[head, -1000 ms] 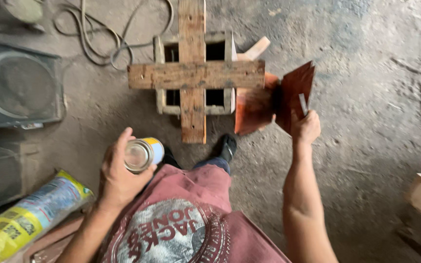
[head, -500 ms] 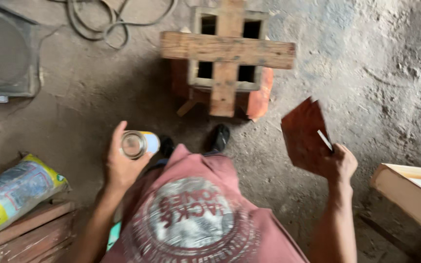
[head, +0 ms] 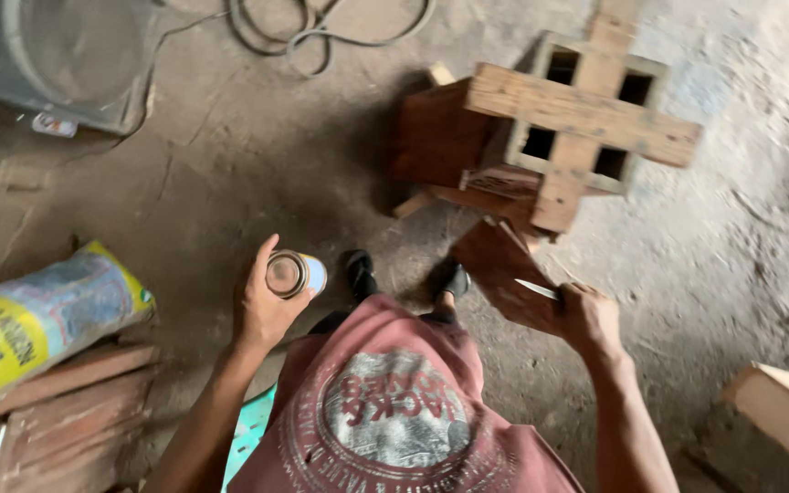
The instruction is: The person applies a liquid substance to a wooden board by hand using a small piece of material, repeatedly dipping the material into a small open can and wiping it across the wood surface.
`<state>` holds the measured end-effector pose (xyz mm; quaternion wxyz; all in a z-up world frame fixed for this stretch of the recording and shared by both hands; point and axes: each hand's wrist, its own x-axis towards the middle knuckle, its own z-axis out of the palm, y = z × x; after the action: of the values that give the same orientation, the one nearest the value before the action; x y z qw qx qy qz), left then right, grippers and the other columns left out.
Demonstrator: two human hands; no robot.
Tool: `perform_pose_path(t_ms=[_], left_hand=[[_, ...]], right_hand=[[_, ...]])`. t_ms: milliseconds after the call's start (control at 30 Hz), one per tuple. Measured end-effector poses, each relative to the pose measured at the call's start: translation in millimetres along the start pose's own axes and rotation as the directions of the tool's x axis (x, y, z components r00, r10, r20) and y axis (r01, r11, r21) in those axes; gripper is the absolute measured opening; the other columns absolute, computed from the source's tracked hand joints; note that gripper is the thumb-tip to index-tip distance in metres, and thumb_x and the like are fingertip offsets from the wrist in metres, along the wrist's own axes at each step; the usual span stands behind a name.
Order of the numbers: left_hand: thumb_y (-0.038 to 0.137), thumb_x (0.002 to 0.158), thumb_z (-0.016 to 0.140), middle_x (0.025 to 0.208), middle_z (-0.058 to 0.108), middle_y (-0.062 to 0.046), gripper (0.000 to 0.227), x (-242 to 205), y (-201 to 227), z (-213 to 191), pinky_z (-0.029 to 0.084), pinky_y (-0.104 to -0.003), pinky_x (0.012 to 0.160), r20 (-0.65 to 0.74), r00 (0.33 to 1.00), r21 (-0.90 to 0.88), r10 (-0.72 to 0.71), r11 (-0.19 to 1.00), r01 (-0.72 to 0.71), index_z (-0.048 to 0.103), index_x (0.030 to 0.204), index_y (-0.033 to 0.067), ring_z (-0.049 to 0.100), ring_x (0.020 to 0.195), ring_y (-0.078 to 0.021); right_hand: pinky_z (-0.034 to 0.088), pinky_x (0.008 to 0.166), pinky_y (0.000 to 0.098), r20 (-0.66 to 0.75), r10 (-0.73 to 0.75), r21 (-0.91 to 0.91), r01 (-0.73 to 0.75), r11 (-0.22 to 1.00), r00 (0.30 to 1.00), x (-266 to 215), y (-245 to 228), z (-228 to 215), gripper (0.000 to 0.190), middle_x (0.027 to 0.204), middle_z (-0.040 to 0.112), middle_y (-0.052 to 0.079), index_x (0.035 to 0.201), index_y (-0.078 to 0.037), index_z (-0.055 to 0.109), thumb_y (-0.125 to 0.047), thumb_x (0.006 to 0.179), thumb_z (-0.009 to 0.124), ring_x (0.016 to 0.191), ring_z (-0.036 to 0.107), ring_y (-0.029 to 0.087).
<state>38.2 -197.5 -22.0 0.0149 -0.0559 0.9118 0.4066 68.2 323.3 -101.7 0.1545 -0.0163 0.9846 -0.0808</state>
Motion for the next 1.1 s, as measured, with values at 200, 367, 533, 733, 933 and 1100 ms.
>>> perform_pose_path(t_ms=[200,367,533,733,933,1100], left_hand=[[0.017,0.066,0.092,0.130,0.064,-0.022,0.091,-30,-29,-45,0.052,-0.045,0.097,-0.142,0.987,0.097,-0.076,0.991,0.090,0.051,0.146,0.0042,0.064,0.118,-0.0372],[0.020,0.062,0.094,0.124,0.067,-0.021,0.085,-50,-41,-50,0.053,-0.047,0.095,-0.233,0.966,0.218,-0.112,0.962,0.164,0.059,0.138,0.0023,0.065,0.113,-0.0384],[0.020,0.064,0.093,0.124,0.067,-0.020,0.079,-62,-33,-56,0.054,-0.045,0.095,-0.243,0.963,0.193,-0.118,0.967,0.167,0.062,0.134,0.0023,0.067,0.113,-0.0361],[0.018,0.063,0.093,0.122,0.068,-0.019,0.076,-64,-34,-54,0.054,-0.044,0.095,-0.206,0.970,0.233,-0.127,0.957,0.174,0.064,0.131,0.0021,0.067,0.112,-0.0348],[0.020,0.061,0.095,0.122,0.069,-0.018,0.077,-36,-17,-29,0.053,-0.044,0.095,-0.163,0.982,0.217,-0.098,0.967,0.132,0.066,0.131,0.0033,0.067,0.111,-0.0341],[0.021,0.061,0.096,0.119,0.070,-0.017,0.077,9,24,12,0.053,-0.045,0.094,-0.099,0.995,0.204,-0.018,0.978,0.038,0.066,0.131,0.0040,0.068,0.109,-0.0338]], right_hand=[[0.053,0.069,0.0504,-0.219,-0.091,0.196,0.135,0.971,0.972,96,-115,39,0.024,0.081,0.069,0.014,0.079,-0.009,0.068,-0.032,0.079,0.072,0.079,0.068,0.038],[0.053,0.074,0.0561,-0.123,0.198,0.382,-0.137,0.914,0.972,209,-175,103,0.032,0.083,0.071,0.022,0.086,-0.006,0.071,-0.038,0.088,0.069,0.082,0.067,0.046],[0.055,0.076,0.0537,-0.227,0.329,0.500,-0.180,0.847,0.917,287,-178,168,0.037,0.086,0.072,0.024,0.088,-0.003,0.073,-0.039,0.080,0.074,0.084,0.069,0.046],[0.057,0.072,0.0524,-0.260,0.437,0.401,-0.315,0.860,0.861,307,-140,196,0.029,0.089,0.074,0.022,0.089,-0.007,0.076,-0.035,0.087,0.068,0.082,0.072,0.041],[0.059,0.074,0.0496,0.004,0.287,0.163,-0.283,0.945,0.958,180,-82,190,0.044,0.091,0.075,0.022,0.090,-0.007,0.078,-0.046,0.099,0.059,0.086,0.073,0.039],[0.055,0.090,0.0501,0.229,0.584,0.280,-0.627,0.727,0.779,63,42,170,0.059,0.107,0.073,0.023,0.107,-0.007,0.079,-0.061,0.088,0.067,0.102,0.070,0.040]])
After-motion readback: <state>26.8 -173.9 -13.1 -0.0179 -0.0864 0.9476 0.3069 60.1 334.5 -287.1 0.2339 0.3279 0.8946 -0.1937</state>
